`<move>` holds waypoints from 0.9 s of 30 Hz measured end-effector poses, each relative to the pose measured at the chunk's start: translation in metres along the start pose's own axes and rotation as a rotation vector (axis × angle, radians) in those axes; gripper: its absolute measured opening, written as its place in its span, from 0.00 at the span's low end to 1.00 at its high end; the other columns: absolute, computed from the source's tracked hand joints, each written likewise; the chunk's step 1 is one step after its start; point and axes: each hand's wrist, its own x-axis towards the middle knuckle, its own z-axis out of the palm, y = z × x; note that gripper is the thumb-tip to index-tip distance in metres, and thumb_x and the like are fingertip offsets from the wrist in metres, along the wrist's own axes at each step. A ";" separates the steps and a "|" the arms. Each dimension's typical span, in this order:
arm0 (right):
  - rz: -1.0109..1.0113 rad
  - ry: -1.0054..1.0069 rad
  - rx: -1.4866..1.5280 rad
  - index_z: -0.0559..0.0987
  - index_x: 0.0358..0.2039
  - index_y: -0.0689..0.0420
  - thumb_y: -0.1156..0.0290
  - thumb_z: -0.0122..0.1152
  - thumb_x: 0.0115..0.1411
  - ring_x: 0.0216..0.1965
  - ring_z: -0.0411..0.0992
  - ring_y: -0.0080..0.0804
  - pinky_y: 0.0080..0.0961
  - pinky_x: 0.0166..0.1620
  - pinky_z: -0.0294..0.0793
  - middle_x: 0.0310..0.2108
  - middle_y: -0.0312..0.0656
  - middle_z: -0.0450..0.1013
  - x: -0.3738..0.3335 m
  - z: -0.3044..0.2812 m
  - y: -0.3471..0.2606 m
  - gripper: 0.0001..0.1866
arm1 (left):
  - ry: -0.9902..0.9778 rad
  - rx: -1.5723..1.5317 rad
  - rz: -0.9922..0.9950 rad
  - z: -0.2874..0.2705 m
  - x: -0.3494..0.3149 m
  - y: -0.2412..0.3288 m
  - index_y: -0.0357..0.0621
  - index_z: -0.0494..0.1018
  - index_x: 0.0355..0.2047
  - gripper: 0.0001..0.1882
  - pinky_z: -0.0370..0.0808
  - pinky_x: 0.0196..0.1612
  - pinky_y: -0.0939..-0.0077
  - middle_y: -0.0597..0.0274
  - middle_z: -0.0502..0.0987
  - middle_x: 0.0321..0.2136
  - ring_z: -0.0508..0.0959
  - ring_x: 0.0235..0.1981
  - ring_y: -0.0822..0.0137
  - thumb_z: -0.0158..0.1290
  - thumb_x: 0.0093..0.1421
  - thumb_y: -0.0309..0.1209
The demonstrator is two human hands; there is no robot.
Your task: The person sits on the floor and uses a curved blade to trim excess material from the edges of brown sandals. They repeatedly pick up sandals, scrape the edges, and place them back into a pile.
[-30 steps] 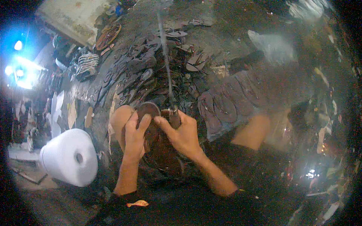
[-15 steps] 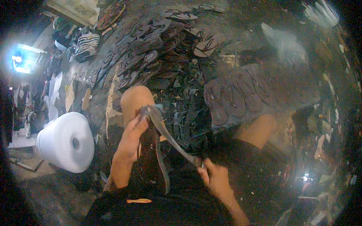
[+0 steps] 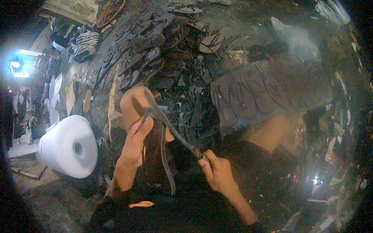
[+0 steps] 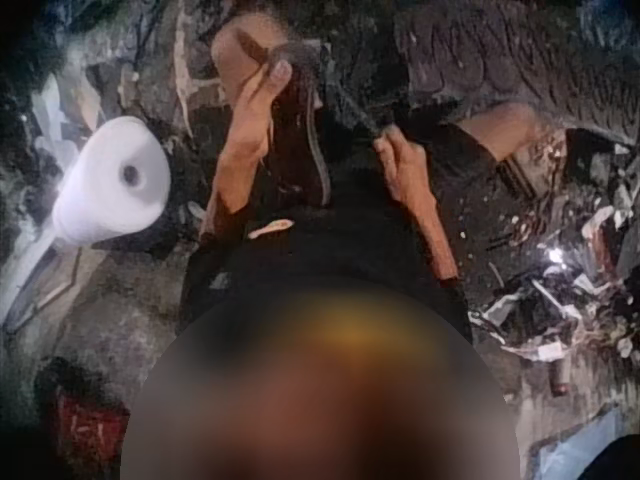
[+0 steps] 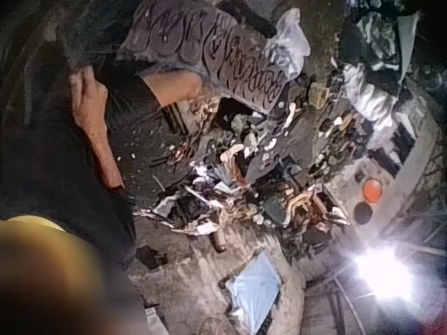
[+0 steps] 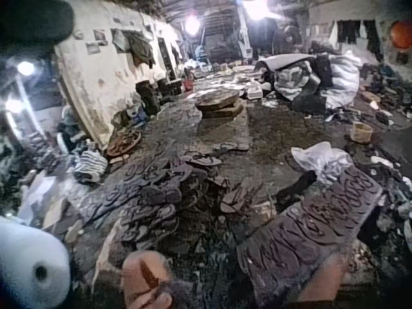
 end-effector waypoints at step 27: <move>-0.281 -0.299 -0.005 0.81 0.47 0.64 0.49 0.45 0.76 0.40 0.78 0.59 0.47 0.47 0.76 0.37 0.57 0.80 0.182 -0.052 -0.044 0.29 | -0.140 0.195 0.042 0.004 0.010 -0.005 0.40 0.71 0.59 0.23 0.71 0.58 0.74 0.67 0.77 0.48 0.75 0.49 0.73 0.57 0.72 0.41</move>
